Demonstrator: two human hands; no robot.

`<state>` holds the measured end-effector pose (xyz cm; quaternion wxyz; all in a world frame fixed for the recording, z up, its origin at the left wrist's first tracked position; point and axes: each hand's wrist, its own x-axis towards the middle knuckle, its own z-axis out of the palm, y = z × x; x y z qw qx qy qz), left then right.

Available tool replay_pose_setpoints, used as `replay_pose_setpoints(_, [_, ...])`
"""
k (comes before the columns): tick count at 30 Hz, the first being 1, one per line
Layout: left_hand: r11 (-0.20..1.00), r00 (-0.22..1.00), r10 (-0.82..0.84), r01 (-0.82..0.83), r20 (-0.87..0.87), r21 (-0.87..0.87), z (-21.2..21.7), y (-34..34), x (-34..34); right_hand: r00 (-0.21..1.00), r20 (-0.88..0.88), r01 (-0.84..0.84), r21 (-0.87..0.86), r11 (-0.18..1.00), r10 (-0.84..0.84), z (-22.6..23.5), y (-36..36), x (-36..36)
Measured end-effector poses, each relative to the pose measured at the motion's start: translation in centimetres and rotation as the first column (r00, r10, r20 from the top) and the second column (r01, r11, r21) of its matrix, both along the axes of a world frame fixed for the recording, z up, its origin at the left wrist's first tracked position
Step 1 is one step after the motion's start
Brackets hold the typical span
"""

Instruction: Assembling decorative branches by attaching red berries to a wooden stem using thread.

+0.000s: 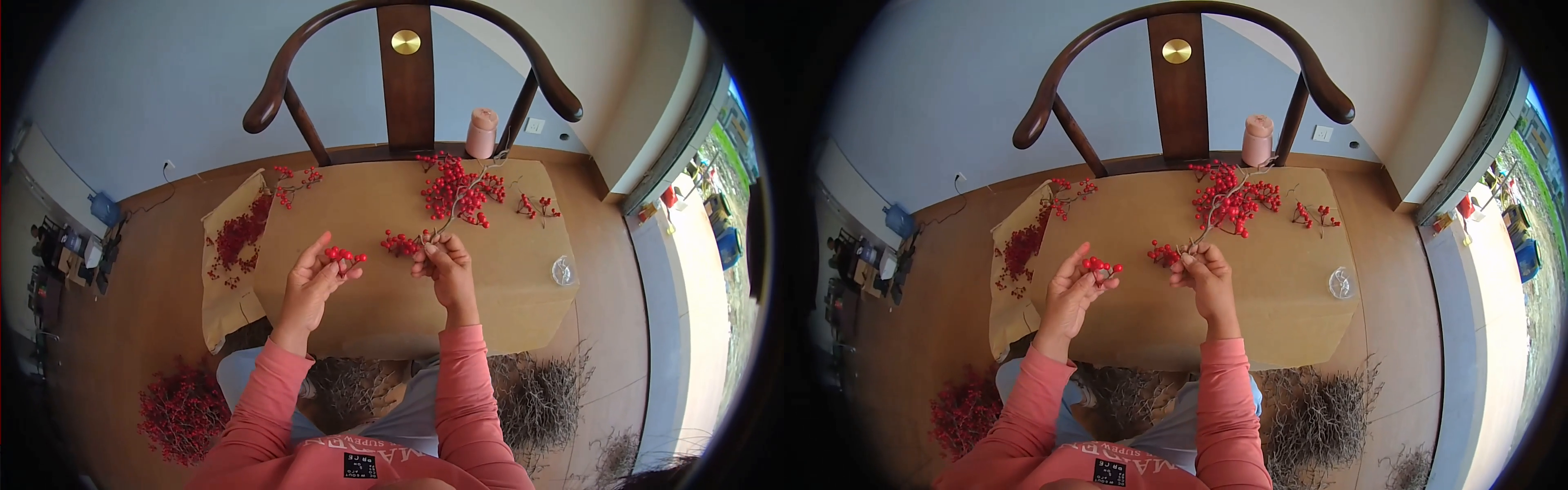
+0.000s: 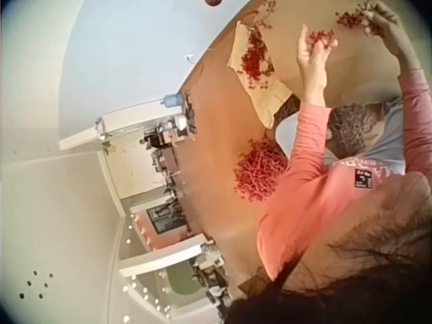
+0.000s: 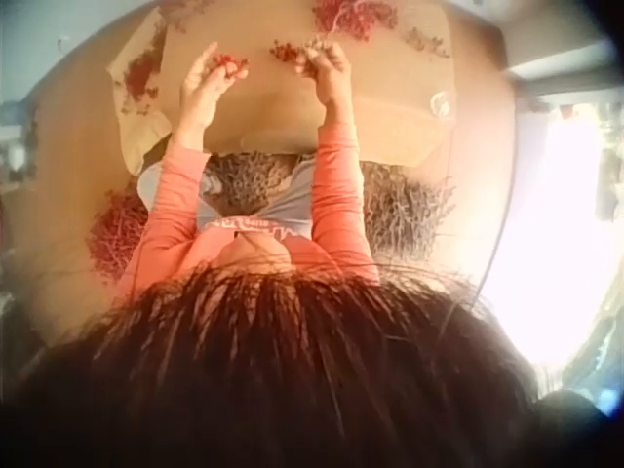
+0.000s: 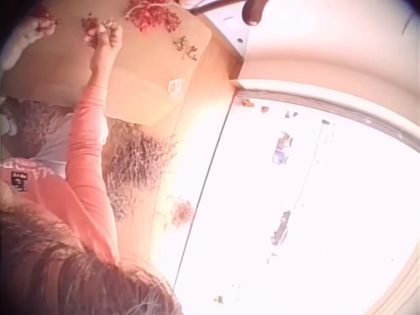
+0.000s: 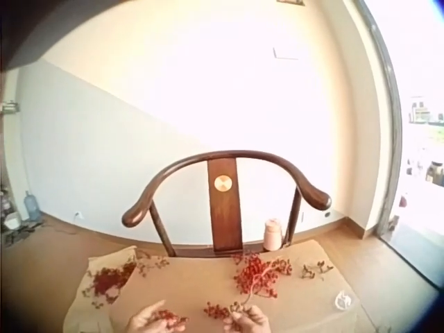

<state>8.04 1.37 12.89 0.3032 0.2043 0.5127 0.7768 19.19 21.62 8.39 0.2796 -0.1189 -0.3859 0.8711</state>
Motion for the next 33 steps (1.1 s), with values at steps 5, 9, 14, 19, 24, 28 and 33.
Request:
replay_pose_setpoints(5, [0.994,0.993,0.065,-0.074,0.1,0.086,-0.7,-5.8,2.8,0.95,-0.173,-0.27,-0.031,0.962,0.26,1.3,-7.6,0.0])
replay_pose_setpoints(9, [0.989,0.984,0.124,-0.134,0.13,0.07,-1.2,-10.7,6.0,0.913,-0.156,-0.387,-0.034,0.921,0.378,2.7,-14.1,1.3])
replay_pose_setpoints(14, [0.989,0.983,0.147,-0.147,0.108,-0.007,-1.7,-15.9,9.5,0.847,-0.174,-0.526,-0.135,0.839,0.503,0.8,-18.7,3.0])
replay_pose_setpoints(19, [0.966,0.984,0.159,-0.171,-0.076,-0.196,-2.6,-20.5,11.8,0.82,-0.157,-0.571,-0.168,0.803,0.55,0.1,-22.7,3.6])
replay_pose_setpoints(24, [0.985,0.987,0.099,-0.079,0.13,-0.151,-3.2,-24.3,14.2,0.787,-0.097,-0.617,-0.136,0.775,0.609,0.0,-25.2,4.6])
replay_pose_setpoints(28, [0.994,0.931,0.111,-0.103,0.347,-0.039,-3.5,-26.3,15.6,0.811,0.003,-0.583,-0.067,0.81,0.584,0.9,-26.3,5.9])
replay_pose_setpoints(33, [0.99,0.943,0.103,-0.127,0.316,0.056,-4.2,-27.3,15.5,0.752,0.177,-0.656,0.114,0.746,0.634,1.5,-27.8,8.1])
